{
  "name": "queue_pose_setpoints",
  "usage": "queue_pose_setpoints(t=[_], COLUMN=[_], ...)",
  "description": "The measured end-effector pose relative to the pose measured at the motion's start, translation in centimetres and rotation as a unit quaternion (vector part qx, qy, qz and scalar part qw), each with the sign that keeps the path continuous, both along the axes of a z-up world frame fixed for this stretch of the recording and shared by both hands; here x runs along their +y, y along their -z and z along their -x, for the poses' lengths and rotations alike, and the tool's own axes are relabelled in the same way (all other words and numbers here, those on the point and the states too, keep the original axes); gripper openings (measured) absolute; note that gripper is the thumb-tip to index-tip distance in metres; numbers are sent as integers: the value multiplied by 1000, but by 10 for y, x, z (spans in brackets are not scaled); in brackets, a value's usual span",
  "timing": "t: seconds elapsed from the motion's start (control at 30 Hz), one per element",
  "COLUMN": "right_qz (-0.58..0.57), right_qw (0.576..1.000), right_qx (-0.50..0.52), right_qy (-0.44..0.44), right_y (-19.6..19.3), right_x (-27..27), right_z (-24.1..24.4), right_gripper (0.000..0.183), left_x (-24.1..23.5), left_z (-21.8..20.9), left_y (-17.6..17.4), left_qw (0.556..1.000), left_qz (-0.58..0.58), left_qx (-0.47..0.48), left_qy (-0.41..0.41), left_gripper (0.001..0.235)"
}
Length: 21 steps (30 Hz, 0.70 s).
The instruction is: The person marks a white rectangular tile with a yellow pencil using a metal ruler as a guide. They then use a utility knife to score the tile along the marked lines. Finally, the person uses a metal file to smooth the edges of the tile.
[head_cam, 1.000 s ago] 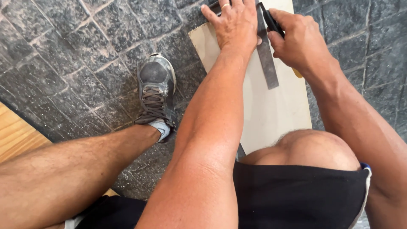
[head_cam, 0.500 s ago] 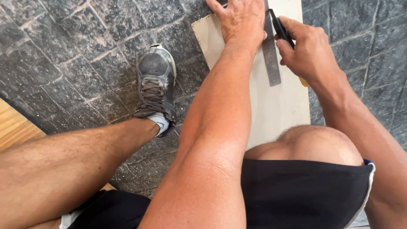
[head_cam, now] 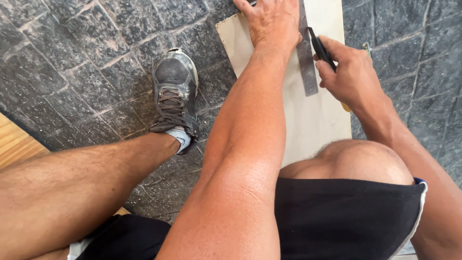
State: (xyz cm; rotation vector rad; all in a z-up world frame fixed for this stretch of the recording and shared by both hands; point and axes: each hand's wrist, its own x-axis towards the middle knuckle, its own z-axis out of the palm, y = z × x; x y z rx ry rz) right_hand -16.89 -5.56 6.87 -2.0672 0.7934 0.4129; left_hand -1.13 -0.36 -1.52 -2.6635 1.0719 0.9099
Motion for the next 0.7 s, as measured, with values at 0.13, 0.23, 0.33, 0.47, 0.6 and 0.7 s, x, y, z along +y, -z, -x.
queue_pose_setpoints(t=[0.13, 0.23, 0.33, 0.47, 0.6, 0.7], right_qz=[21, 14, 23, 68, 59, 67], right_qw=[1000, 1000, 999, 995, 996, 995], right_qx=[-12, 10, -15, -47, -46, -44], right_qy=[-16, -10, -21, -59, -48, -52], right_y=[11, 9, 13, 23, 19, 27], right_x=[0, 0, 0, 0, 4, 1], right_z=[13, 12, 18, 29, 31, 37], right_gripper=[47, 46, 50, 52, 53, 53], left_x=[2, 1, 2, 2, 1, 2], left_z=[1, -2, 1, 1, -4, 0], left_y=[3, -4, -2, 0, -9, -3], left_qw=[1000, 1000, 1000, 1000, 1000, 1000], left_qz=[11, -4, 6, 9, 7, 12], left_qx=[-22, 3, -13, -24, 21, -17], left_qy=[1, 8, 2, 1, -12, -6], left_gripper=[72, 71, 81, 88, 85, 86])
